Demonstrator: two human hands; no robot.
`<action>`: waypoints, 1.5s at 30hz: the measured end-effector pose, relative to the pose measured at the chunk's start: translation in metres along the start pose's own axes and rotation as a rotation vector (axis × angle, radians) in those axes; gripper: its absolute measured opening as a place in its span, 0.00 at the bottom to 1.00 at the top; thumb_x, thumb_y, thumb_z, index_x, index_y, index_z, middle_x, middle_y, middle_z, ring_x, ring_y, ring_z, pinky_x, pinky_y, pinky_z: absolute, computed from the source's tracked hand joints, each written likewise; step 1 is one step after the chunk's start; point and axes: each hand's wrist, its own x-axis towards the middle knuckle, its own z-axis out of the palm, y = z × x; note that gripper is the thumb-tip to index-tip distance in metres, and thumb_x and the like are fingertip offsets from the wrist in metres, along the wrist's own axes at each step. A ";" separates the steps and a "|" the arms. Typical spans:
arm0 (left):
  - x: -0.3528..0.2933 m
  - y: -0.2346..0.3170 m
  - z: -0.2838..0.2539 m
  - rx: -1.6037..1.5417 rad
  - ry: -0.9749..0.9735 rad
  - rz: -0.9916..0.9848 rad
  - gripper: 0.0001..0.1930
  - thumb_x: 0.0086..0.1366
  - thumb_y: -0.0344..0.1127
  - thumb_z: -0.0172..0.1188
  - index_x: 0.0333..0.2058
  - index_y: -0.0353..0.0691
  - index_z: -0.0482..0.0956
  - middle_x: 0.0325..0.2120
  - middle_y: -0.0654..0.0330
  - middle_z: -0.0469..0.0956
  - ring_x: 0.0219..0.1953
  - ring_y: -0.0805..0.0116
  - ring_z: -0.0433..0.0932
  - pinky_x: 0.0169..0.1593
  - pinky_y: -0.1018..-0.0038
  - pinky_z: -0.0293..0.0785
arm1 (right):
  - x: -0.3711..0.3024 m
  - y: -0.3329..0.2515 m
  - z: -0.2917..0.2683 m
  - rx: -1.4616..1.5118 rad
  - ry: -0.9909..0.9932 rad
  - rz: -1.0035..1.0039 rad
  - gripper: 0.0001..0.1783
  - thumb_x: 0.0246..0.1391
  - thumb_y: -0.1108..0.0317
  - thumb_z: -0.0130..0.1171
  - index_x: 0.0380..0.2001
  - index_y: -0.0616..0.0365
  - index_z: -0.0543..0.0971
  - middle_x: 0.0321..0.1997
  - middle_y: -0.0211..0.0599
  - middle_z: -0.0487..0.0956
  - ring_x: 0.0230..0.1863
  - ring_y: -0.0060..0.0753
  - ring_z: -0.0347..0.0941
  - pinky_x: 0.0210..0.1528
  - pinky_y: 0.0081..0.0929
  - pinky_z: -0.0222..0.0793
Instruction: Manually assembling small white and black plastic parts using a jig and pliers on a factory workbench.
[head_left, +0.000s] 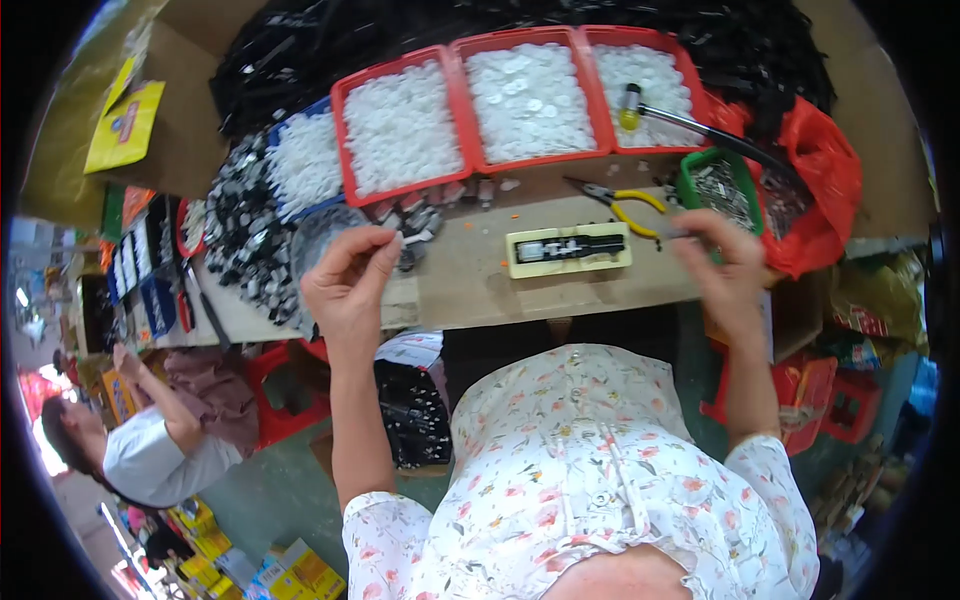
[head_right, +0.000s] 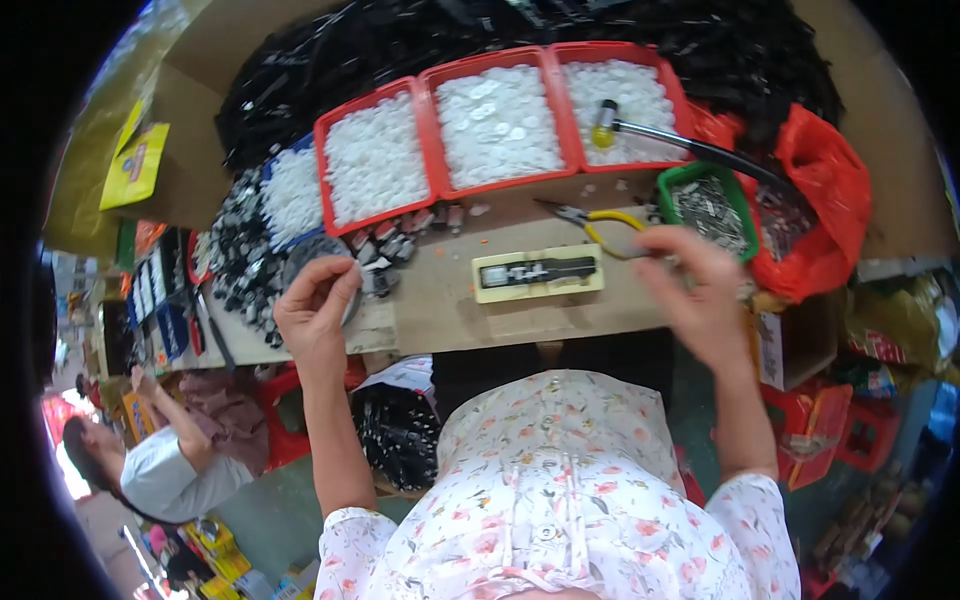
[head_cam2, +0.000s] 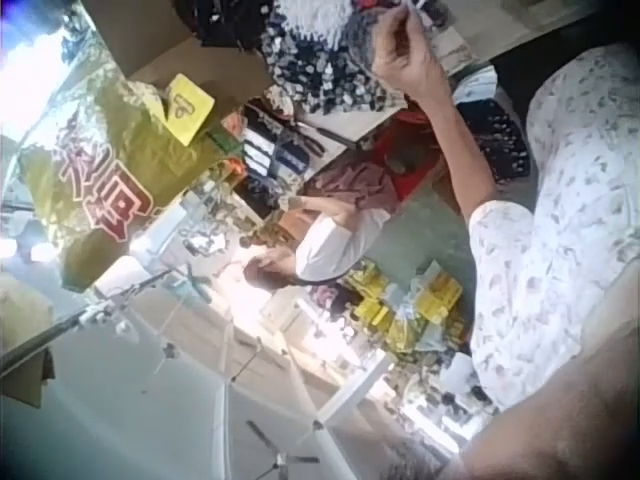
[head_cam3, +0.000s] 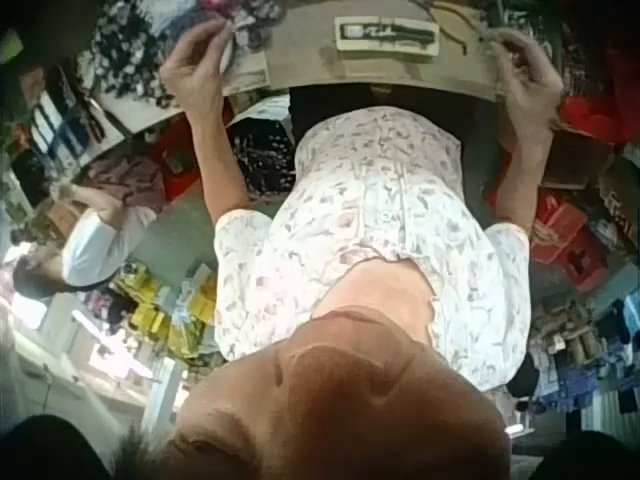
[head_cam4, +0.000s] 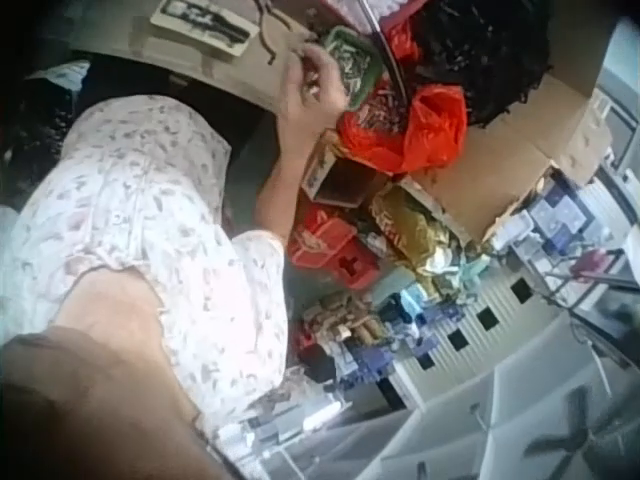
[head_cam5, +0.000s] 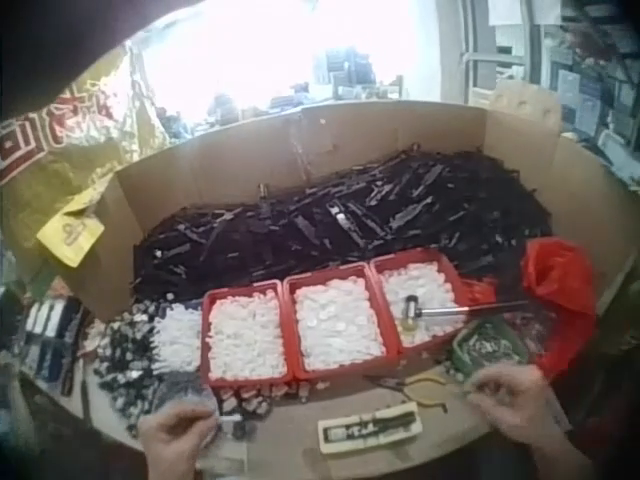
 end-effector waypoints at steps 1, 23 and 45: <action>-0.004 0.002 0.014 -0.048 -0.022 -0.035 0.06 0.59 0.18 0.67 0.35 0.31 0.84 0.33 0.65 0.81 0.33 0.82 0.74 0.37 0.85 0.70 | 0.002 -0.012 0.014 0.054 -0.062 -0.048 0.10 0.52 0.77 0.63 0.40 0.61 0.82 0.37 0.31 0.82 0.35 0.22 0.76 0.36 0.22 0.69; -0.012 0.001 0.114 -0.088 -0.378 -0.079 0.07 0.58 0.20 0.63 0.36 0.31 0.81 0.36 0.61 0.79 0.38 0.74 0.76 0.44 0.80 0.72 | 0.008 -0.001 0.032 0.413 -0.153 -0.255 0.11 0.53 0.72 0.64 0.40 0.61 0.81 0.37 0.42 0.80 0.39 0.42 0.78 0.42 0.35 0.73; -0.009 -0.016 0.126 -0.099 -0.459 -0.098 0.05 0.54 0.18 0.61 0.31 0.30 0.80 0.30 0.61 0.77 0.35 0.71 0.75 0.43 0.74 0.72 | -0.001 0.013 0.037 0.250 -0.035 -0.498 0.22 0.48 0.58 0.68 0.40 0.63 0.78 0.35 0.46 0.76 0.40 0.52 0.75 0.42 0.42 0.72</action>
